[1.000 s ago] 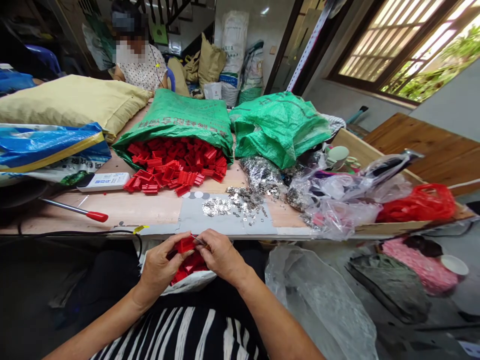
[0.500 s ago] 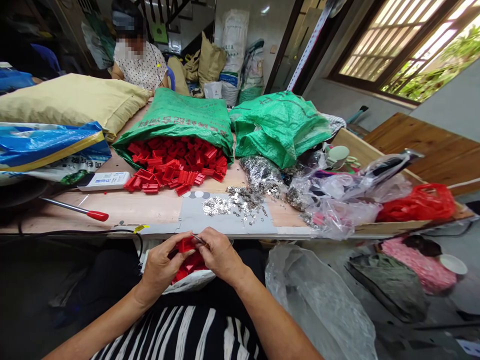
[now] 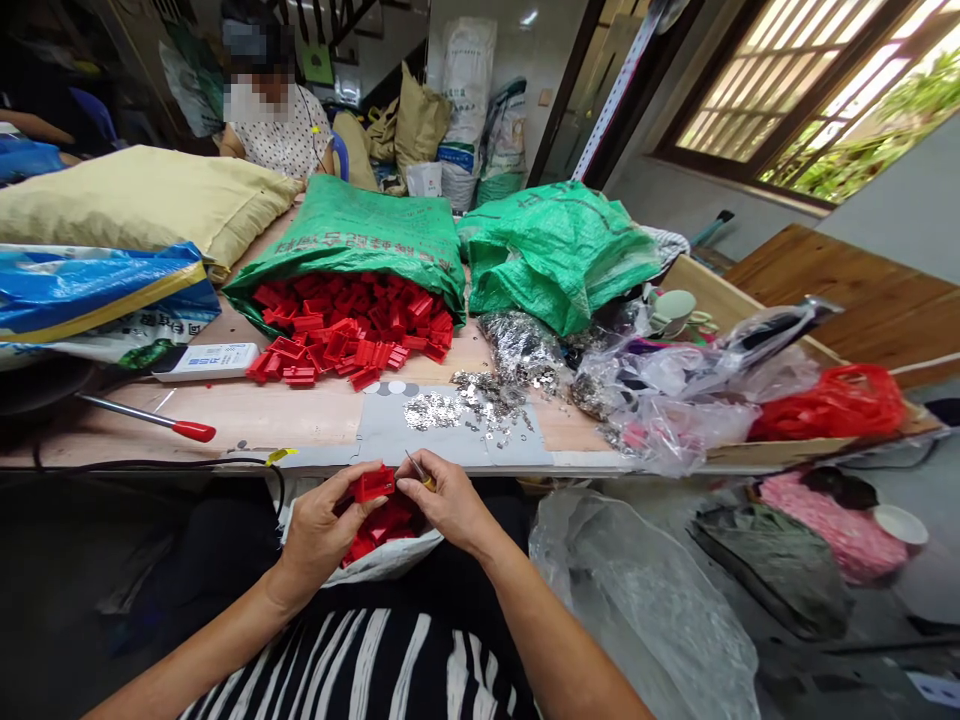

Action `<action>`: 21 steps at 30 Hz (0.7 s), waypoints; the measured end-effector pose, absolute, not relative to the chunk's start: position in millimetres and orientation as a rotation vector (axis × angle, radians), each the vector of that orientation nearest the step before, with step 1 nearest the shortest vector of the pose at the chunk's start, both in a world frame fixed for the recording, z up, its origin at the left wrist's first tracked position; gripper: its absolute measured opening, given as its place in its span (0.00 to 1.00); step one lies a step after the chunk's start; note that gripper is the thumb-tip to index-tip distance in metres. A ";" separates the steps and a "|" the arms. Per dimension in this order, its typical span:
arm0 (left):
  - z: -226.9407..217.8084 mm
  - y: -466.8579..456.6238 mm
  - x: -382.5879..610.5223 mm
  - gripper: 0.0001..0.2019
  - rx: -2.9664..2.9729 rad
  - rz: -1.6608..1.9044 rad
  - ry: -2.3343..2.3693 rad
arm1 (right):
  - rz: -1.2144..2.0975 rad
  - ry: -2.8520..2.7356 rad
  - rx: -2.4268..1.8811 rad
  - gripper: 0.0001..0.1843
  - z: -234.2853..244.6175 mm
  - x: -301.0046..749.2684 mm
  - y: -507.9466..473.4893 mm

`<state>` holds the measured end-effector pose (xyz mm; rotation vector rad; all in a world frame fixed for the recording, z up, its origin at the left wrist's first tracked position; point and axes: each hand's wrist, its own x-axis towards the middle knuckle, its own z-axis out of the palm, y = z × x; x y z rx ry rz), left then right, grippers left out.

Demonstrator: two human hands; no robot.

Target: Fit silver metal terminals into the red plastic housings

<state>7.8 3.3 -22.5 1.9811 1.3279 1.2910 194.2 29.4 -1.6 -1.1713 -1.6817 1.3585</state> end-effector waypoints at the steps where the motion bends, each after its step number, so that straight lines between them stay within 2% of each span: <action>1: -22.4 3.1 7.8 0.15 1.987 1.287 1.327 | 1.359 -1.668 -1.178 0.09 -3.1 192.7 28.9; 7: -20.5 2.6 8.0 0.15 1.986 1.272 1.319 | 1.432 -1.592 -1.242 0.13 -8.8 187.3 28.4; 15: -17.8 -1.0 8.5 0.15 2.028 1.283 1.169 | 1.807 -1.348 -1.069 0.21 -9.2 184.2 27.2; 21: -23.4 5.3 7.4 0.14 1.542 1.096 1.175 | 1.724 -1.443 -1.179 0.18 -14.3 189.3 33.5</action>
